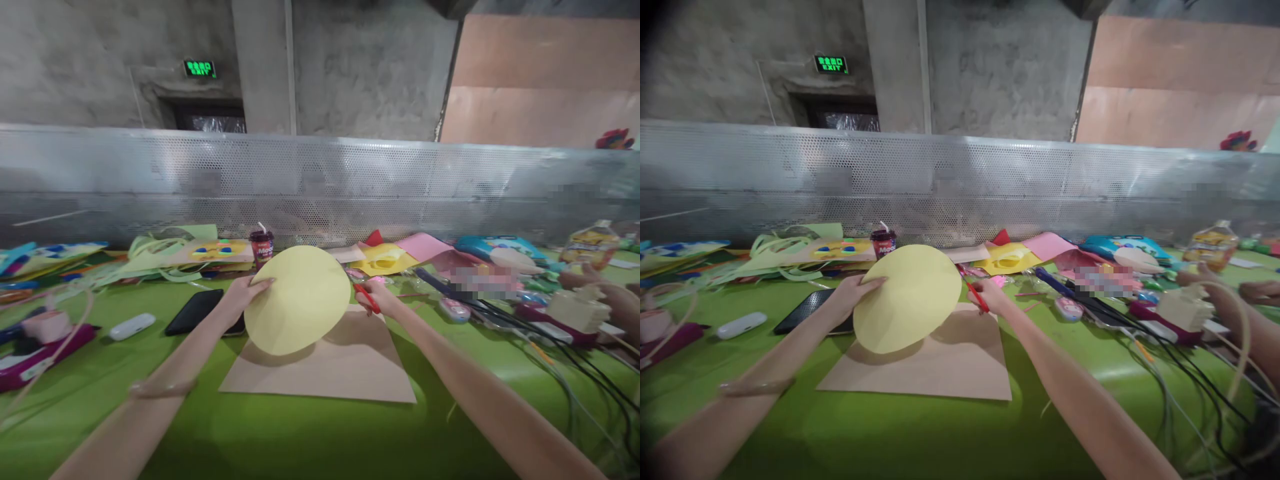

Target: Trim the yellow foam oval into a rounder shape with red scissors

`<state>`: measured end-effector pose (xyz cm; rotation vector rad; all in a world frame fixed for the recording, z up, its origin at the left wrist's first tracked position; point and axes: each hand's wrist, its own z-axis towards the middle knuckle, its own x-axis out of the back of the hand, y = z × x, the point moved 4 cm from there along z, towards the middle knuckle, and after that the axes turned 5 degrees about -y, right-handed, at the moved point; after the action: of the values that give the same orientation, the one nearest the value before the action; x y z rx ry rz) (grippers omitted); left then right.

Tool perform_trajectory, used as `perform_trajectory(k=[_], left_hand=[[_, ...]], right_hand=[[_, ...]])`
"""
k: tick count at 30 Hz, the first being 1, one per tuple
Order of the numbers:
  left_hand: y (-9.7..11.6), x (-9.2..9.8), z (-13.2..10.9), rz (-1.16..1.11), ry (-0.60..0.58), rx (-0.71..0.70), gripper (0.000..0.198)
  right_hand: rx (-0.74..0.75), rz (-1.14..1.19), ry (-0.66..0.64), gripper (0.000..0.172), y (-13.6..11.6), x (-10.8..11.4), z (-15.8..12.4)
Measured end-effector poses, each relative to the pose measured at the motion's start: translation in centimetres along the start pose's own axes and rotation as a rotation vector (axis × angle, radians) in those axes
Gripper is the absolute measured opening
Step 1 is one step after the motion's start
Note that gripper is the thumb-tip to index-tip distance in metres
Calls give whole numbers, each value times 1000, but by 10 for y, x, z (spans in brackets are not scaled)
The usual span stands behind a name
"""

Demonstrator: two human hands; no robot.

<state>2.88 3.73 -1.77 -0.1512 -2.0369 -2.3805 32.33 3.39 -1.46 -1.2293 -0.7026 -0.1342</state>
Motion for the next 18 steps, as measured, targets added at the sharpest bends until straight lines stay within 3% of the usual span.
perform_trajectory(k=[10, 18], left_hand=[[1, -1, -3, -16, -29, -3, 32], [2, 1, -2, -25, 5, -5, 32]], right_hand=[[4, -70, 34, 12, -5, 1, -3], [-30, 83, 3, 14, -10, -1, -5]])
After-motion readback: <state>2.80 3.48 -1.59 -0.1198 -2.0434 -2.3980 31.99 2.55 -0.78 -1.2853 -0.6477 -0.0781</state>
